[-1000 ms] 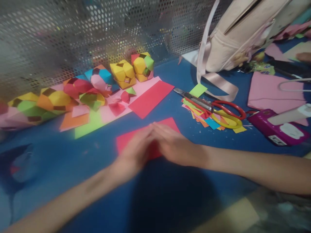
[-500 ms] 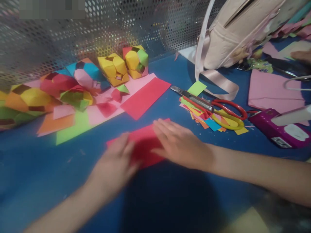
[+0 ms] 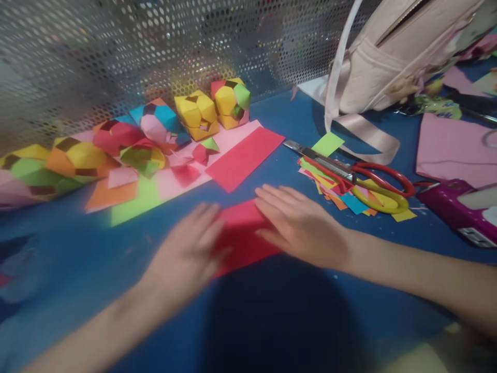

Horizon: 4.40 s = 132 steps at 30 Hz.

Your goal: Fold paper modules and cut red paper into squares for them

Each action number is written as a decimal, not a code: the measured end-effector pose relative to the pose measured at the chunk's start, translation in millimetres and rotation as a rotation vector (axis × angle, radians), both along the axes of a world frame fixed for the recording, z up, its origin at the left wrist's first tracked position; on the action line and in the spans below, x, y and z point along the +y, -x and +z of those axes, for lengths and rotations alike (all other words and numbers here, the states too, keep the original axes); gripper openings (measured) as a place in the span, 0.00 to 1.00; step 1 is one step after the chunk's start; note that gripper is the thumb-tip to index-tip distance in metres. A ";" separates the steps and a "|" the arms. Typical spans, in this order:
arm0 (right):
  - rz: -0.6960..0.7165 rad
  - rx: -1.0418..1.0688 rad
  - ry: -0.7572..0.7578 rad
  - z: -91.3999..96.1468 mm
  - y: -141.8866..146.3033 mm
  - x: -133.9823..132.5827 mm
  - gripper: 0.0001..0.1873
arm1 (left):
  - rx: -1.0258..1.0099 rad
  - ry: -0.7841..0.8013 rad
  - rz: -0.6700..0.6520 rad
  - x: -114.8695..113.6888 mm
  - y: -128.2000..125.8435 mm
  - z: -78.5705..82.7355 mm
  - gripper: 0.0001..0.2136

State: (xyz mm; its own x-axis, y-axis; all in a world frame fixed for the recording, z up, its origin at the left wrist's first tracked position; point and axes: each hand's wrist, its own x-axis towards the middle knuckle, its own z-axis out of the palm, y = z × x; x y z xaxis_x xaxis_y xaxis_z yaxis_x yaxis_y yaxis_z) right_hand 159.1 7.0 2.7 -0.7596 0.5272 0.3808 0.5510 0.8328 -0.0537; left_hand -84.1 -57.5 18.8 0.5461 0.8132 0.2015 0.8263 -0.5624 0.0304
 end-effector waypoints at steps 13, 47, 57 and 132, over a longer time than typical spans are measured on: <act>-0.026 -0.092 -0.100 -4.1 -7.6 -0.7 0.33 | 0.096 -0.101 -0.040 -2.6 10.4 -13.6 0.18; 0.171 -0.053 0.013 -11.7 -5.0 5.0 0.27 | -0.009 0.001 0.083 0.8 3.2 -1.8 0.13; -0.011 -0.179 -0.028 4.2 -25.1 27.0 0.16 | 0.153 -0.037 0.179 -3.7 36.9 8.5 0.13; 0.082 0.222 -0.019 -5.6 0.0 15.1 0.14 | -0.287 0.107 0.164 -13.4 -4.2 -10.3 0.15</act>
